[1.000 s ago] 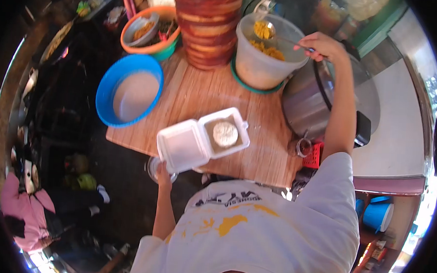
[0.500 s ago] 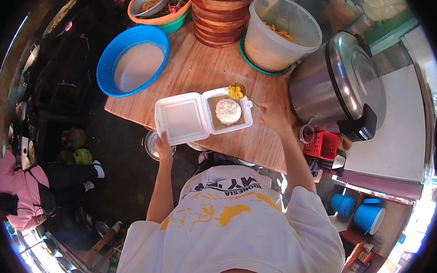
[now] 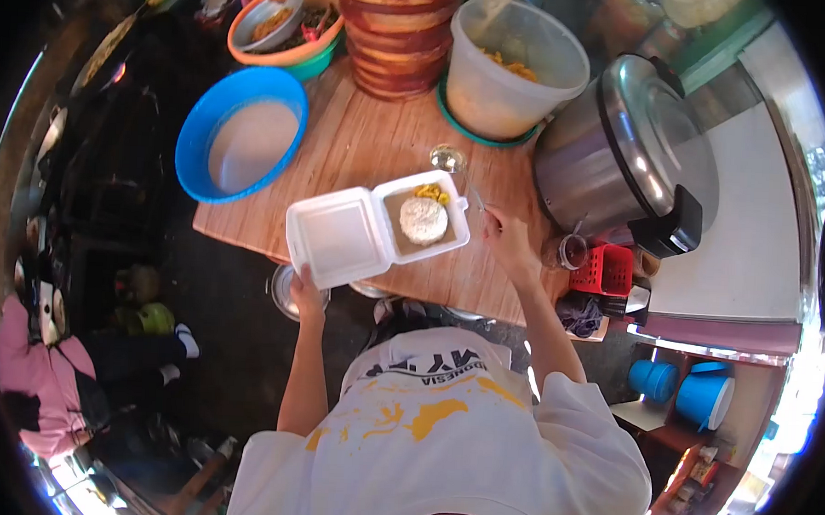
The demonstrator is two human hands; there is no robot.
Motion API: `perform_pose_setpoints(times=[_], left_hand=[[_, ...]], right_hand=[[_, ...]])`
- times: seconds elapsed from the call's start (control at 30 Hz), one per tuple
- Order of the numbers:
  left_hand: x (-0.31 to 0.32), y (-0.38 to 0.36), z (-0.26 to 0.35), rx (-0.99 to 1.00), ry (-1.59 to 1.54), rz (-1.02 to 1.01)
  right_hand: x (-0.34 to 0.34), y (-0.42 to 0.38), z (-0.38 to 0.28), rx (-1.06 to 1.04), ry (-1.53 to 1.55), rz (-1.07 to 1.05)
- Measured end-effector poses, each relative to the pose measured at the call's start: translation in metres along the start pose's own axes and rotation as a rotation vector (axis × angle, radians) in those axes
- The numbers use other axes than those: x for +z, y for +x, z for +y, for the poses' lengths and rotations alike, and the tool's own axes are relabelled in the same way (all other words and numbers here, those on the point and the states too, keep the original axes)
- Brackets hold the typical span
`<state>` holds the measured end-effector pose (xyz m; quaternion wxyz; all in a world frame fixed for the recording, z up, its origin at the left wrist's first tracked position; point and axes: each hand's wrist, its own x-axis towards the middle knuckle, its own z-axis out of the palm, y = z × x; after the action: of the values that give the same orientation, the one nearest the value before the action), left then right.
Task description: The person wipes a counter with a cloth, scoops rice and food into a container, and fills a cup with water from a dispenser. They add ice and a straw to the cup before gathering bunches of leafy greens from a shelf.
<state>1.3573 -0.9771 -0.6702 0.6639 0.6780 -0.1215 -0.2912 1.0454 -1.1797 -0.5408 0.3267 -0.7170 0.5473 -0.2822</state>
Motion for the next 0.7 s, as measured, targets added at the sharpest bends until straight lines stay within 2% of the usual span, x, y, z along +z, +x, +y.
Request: perform_pose_setpoints(times=[0.1, 0.17, 0.23, 0.27, 0.3, 0.33, 0.37, 0.4, 0.43, 0.47, 0.5, 0.53, 0.6, 0.63, 0.67, 0.7], left_hand=[[0.001, 0.002, 0.007, 0.01, 0.017, -0.026], [-0.004, 0.008, 0.002, -0.019, 0.081, -0.043], [-0.011, 0.015, -0.01, -0.025, 0.139, -0.05], [-0.018, 0.019, -0.021, -0.012, 0.166, -0.052], [-0.035, 0.03, -0.05, -0.102, -0.032, 0.0], [-0.042, 0.026, -0.051, -0.145, -0.083, -0.035], [-0.052, 0.02, -0.062, 0.054, 0.013, -0.088], [-0.065, 0.02, -0.067, -0.081, -0.076, -0.092], [-0.077, 0.019, -0.072, -0.218, -0.169, -0.084], [-0.089, 0.018, -0.075, -0.352, -0.258, -0.062], [-0.097, 0.007, -0.07, -0.391, -0.062, -0.057], [-0.101, -0.003, -0.084, -0.324, -0.019, 0.129], [-0.129, -0.018, -0.097, -0.394, 0.132, 0.104], [-0.14, -0.027, -0.101, -0.444, 0.195, 0.064], [-0.147, -0.035, -0.102, -0.491, 0.26, 0.018], [-0.153, -0.042, -0.103, -0.535, 0.332, -0.034]], right_hand=[[-0.054, 0.029, -0.033, 0.027, 0.266, -0.006], [-0.095, 0.053, -0.071, 0.131, 0.364, 0.079], [-0.122, 0.09, -0.082, 0.084, 0.324, 0.109], [-0.13, 0.13, -0.08, 0.086, 0.279, 0.005], [-0.146, 0.161, -0.068, 0.101, 0.243, -0.042], [-0.14, 0.182, -0.051, 0.01, 0.405, -0.023], [-0.14, 0.184, -0.066, 0.077, 0.471, -0.021], [-0.14, 0.184, -0.082, 0.144, 0.537, -0.014], [-0.143, 0.171, -0.105, 0.094, 0.248, 0.027], [-0.128, 0.194, -0.074, -0.174, -0.256, 0.21], [-0.12, 0.172, -0.081, -0.106, -0.147, 0.289], [-0.113, 0.151, -0.079, -0.356, -0.572, 0.343], [-0.102, 0.075, -0.079, -0.445, -0.115, 0.372], [-0.093, 0.046, -0.072, -0.303, 0.047, 0.303], [-0.083, 0.019, -0.056, -0.316, -0.013, 0.327], [-0.07, -0.009, -0.025, -0.348, -0.161, 0.243]])
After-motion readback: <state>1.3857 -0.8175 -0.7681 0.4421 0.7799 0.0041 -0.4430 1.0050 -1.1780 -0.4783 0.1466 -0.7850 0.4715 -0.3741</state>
